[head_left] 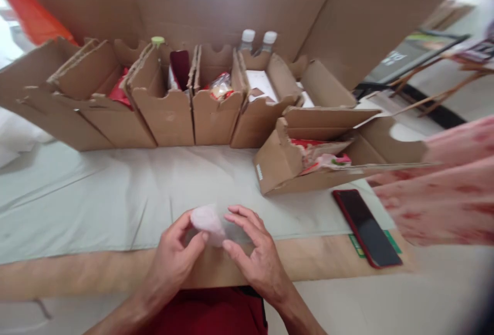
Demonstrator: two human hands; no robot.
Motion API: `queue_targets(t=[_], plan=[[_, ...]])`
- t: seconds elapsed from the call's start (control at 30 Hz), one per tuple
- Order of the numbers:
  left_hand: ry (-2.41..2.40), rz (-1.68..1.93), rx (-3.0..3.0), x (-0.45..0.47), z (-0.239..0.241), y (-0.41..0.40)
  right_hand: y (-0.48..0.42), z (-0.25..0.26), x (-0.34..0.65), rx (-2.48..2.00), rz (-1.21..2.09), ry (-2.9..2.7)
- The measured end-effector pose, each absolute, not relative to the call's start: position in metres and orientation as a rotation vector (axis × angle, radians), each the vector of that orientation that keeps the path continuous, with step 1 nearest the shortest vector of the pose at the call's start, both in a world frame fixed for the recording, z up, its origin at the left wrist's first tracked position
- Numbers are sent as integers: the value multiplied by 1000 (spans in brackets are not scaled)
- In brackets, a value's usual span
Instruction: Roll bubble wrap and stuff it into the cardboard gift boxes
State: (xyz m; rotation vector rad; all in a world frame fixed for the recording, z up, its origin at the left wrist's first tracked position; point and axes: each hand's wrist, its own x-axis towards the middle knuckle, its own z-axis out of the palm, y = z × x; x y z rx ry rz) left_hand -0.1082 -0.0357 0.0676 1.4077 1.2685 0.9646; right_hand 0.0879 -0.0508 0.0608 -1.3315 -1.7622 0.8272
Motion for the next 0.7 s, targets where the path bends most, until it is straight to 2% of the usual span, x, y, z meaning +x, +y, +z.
queue_targets(t=[0.17, 0.3, 0.5, 0.57, 0.7], plan=[[1168, 978, 2086, -105, 61, -42, -54, 88, 109, -1269, 1075, -1766], [1049, 938, 2236, -89, 56, -43, -53, 98, 117, -1324, 1015, -1819], [913, 1019, 2392, -69, 104, -9, -61, 137, 183, -1366, 928, -1964], [938, 1140, 2464, -52, 130, 11, -63, 161, 217, -1362, 808, -1926], [860, 1261, 2558, -3, 160, 44, -54, 203, 275, -1456, 156, -1418]])
